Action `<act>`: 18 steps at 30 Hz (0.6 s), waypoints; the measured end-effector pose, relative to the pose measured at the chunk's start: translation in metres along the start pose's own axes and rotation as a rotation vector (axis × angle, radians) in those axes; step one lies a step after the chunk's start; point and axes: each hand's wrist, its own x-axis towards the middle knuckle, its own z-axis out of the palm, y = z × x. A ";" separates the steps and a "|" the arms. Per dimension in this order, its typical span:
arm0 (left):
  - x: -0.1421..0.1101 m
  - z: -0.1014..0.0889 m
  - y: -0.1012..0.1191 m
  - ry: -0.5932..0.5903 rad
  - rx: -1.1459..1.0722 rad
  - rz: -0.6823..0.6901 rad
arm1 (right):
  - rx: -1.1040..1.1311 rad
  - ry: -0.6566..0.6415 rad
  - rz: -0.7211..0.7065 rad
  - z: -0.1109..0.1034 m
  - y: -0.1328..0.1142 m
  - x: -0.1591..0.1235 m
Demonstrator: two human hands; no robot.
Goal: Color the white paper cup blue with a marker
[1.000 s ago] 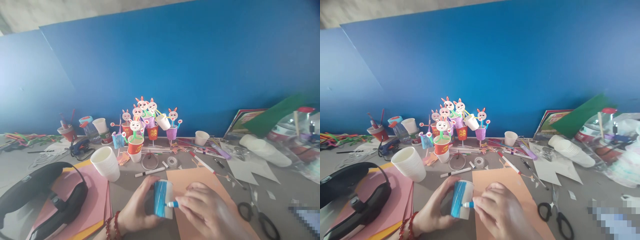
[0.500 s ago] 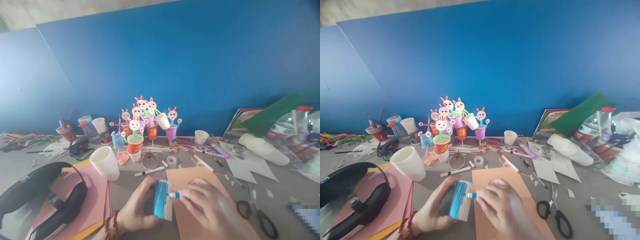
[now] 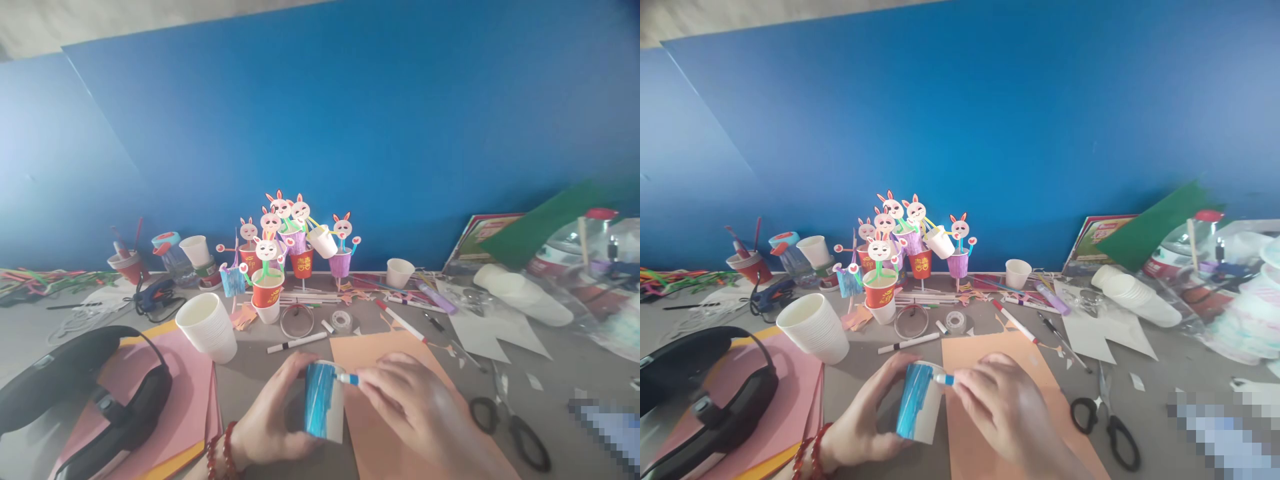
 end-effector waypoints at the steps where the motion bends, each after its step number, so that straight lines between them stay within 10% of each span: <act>1: 0.000 0.000 0.001 -0.002 -0.005 0.001 | -0.006 0.027 0.026 0.001 0.002 -0.001; 18: -0.003 0.000 -0.006 0.005 -0.109 -0.015 | 0.056 -0.109 0.013 -0.002 0.002 -0.001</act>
